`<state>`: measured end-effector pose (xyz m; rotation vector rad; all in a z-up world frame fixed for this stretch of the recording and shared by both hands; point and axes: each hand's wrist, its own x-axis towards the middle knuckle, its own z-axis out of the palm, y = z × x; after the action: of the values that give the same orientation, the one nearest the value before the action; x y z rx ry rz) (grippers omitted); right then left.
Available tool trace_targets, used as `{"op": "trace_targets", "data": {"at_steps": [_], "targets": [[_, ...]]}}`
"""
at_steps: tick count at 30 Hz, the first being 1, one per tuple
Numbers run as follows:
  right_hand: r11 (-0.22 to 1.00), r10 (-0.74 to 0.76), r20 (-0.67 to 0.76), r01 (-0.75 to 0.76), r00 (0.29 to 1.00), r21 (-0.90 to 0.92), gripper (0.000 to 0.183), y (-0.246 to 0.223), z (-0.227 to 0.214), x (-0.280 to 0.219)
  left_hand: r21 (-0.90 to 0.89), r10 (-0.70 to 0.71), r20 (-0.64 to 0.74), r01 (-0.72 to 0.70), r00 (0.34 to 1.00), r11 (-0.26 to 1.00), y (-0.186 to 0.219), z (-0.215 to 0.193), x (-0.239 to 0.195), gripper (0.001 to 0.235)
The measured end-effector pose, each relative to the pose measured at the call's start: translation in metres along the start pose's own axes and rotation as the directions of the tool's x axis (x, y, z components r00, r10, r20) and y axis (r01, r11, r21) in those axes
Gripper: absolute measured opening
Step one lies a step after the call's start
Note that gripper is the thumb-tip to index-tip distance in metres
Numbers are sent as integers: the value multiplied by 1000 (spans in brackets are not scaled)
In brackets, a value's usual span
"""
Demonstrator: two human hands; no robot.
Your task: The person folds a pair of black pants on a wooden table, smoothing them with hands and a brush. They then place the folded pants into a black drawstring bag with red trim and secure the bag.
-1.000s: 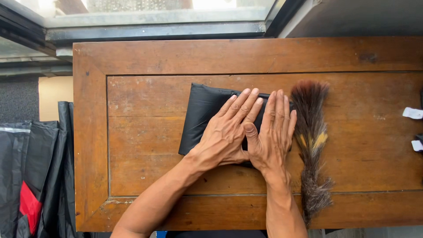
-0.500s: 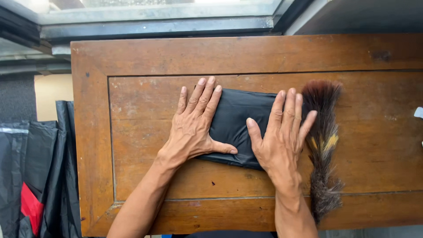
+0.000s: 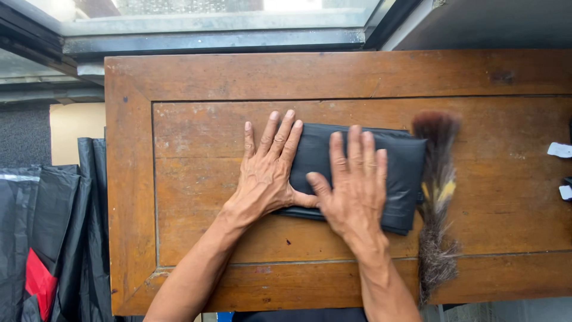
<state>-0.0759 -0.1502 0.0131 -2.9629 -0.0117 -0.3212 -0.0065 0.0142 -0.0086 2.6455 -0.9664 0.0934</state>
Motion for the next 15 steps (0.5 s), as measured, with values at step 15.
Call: {"op": "trace_targets", "data": {"at_steps": [15], "targets": [[996, 11, -235, 11, 972, 93, 66, 32, 15, -10, -650, -342, 131, 341, 931, 680, 37, -23, 7, 100]]}}
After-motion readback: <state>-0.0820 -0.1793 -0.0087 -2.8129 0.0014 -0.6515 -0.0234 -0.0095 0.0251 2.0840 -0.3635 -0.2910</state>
